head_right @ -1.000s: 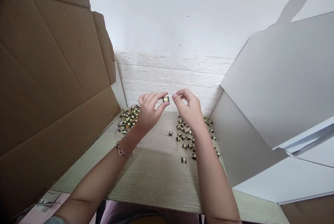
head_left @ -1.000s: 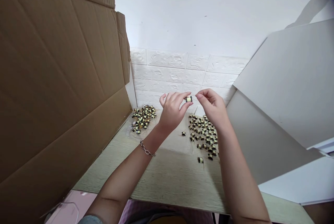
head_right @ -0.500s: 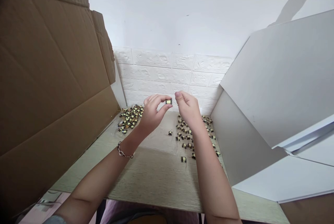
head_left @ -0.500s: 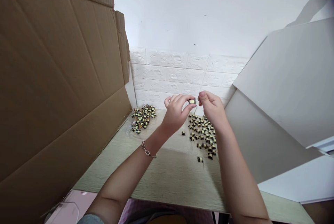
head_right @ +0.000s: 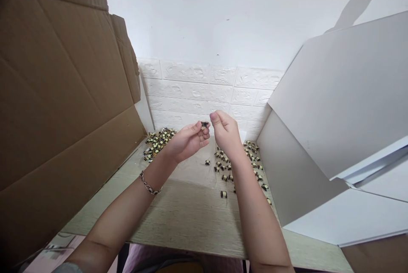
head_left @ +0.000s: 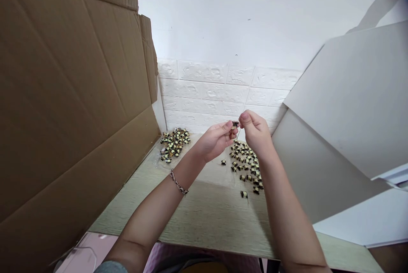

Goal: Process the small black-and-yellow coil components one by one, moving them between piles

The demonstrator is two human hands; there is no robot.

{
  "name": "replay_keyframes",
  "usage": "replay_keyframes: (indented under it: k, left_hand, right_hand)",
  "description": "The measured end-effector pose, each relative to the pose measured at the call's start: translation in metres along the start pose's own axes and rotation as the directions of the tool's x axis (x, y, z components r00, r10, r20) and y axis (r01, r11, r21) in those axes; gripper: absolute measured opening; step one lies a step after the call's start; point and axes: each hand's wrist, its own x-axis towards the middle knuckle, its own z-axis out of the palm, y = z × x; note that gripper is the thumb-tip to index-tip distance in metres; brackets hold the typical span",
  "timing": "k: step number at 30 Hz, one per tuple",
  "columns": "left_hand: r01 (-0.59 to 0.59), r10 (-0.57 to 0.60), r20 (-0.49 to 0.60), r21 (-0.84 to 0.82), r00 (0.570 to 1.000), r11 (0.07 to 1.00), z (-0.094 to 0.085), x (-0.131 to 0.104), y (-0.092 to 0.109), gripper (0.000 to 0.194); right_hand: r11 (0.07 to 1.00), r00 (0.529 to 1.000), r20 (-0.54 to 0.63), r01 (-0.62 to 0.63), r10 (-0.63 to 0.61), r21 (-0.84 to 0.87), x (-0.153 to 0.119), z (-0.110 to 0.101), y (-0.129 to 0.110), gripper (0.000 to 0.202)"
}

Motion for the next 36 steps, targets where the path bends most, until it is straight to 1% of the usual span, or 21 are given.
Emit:
replay_keyframes:
  k: [3,5,11,14,16,18,21,23,25,26,27,28,29,30,32,33,34,35,36]
  left_hand:
    - [0.12,-0.118,0.024,-0.116,0.993,0.986,0.001,-0.002,0.002,0.02]
    - [0.176,-0.171,0.045,-0.167,0.984,0.97,0.002,-0.003,0.003,0.021]
    - [0.24,-0.216,0.121,-0.235,0.969,0.942,0.0,-0.003,0.004,0.022]
    - [0.278,-0.248,0.156,-0.217,0.956,0.936,-0.002,-0.004,0.004,0.02]
    - [0.282,-0.255,0.164,-0.168,0.953,0.944,-0.001,-0.006,0.004,0.02]
    - [0.248,-0.228,0.184,-0.09,0.956,0.965,0.003,-0.01,0.005,0.022]
    - [0.146,-0.153,0.245,0.046,0.957,0.988,0.013,-0.016,0.007,0.028]
    - [0.037,-0.07,0.23,0.147,0.971,0.988,0.018,-0.018,0.009,0.027]
    - [-0.095,0.047,0.168,0.291,0.985,0.952,0.019,-0.017,0.012,0.024]
    - [-0.156,0.115,0.127,0.389,0.985,0.908,0.019,-0.016,0.013,0.023]
    - [-0.208,0.192,0.085,0.501,0.978,0.84,0.017,-0.015,0.014,0.023]
    - [-0.247,0.277,0.049,0.621,0.96,0.744,0.015,-0.014,0.015,0.023]
    - [-0.269,0.368,0.029,0.735,0.929,0.623,0.014,-0.013,0.016,0.023]
    - [-0.276,0.456,0.03,0.831,0.89,0.483,0.012,-0.012,0.017,0.023]
    - [-0.25,0.585,0.097,0.95,0.805,0.186,0.01,-0.012,0.017,0.021]
    - [-0.22,0.618,0.142,0.974,0.773,0.051,0.009,-0.012,0.016,0.02]
    - [-0.187,0.635,0.185,0.98,0.75,-0.064,0.009,-0.012,0.015,0.019]
    - [-0.153,0.64,0.219,0.976,0.736,-0.158,0.008,-0.012,0.013,0.019]
    - [-0.12,0.641,0.245,0.965,0.728,-0.232,0.008,-0.012,0.012,0.02]
  right_hand:
    - [1.0,1.0,0.006,0.0,0.0,-0.005,-0.001,0.0,-0.004,0.036]
    - [1.0,1.0,0.016,0.009,-0.009,-0.008,-0.002,0.0,-0.005,0.036]
    - [0.998,0.997,0.056,0.055,-0.056,0.017,-0.002,0.002,-0.008,0.034]
    - [0.997,0.994,0.088,0.057,-0.062,0.06,-0.003,0.003,-0.008,0.034]
    - [0.997,0.994,0.1,0.044,-0.05,0.063,-0.002,0.004,-0.005,0.036]
    - [0.999,0.995,0.102,0.01,-0.014,0.042,-0.001,0.006,0.002,0.038]
    - [0.996,0.994,0.087,-0.069,0.064,0.059,0.002,0.011,0.015,0.041]
    - [0.984,0.992,0.075,-0.11,0.1,0.137,0.004,0.013,0.024,0.041]
    - [0.968,0.991,0.065,-0.129,0.117,0.215,0.006,0.014,0.03,0.042]
    - [0.962,0.991,0.052,-0.133,0.125,0.239,0.007,0.013,0.033,0.042]
    - [0.957,0.99,0.033,-0.138,0.133,0.257,0.009,0.011,0.035,0.041]
    - [0.952,0.989,0.01,-0.142,0.145,0.271,0.01,0.009,0.036,0.041]
    - [0.949,0.987,-0.022,-0.145,0.157,0.28,0.011,0.006,0.036,0.041]
    - [0.947,0.985,-0.052,-0.145,0.166,0.285,0.011,0.003,0.035,0.04]
    - [0.958,0.983,-0.102,-0.125,0.156,0.259,0.011,-0.004,0.029,0.039]
    - [0.971,0.985,-0.114,-0.104,0.131,0.214,0.01,-0.007,0.024,0.036]
    - [0.984,0.989,-0.115,-0.077,0.096,0.159,0.008,-0.009,0.018,0.033]
    - [0.994,0.994,-0.1,-0.043,0.052,0.096,0.006,-0.011,0.011,0.03]
    - [1.0,0.997,-0.079,-0.007,0.009,0.026,0.003,-0.012,0.003,0.026]
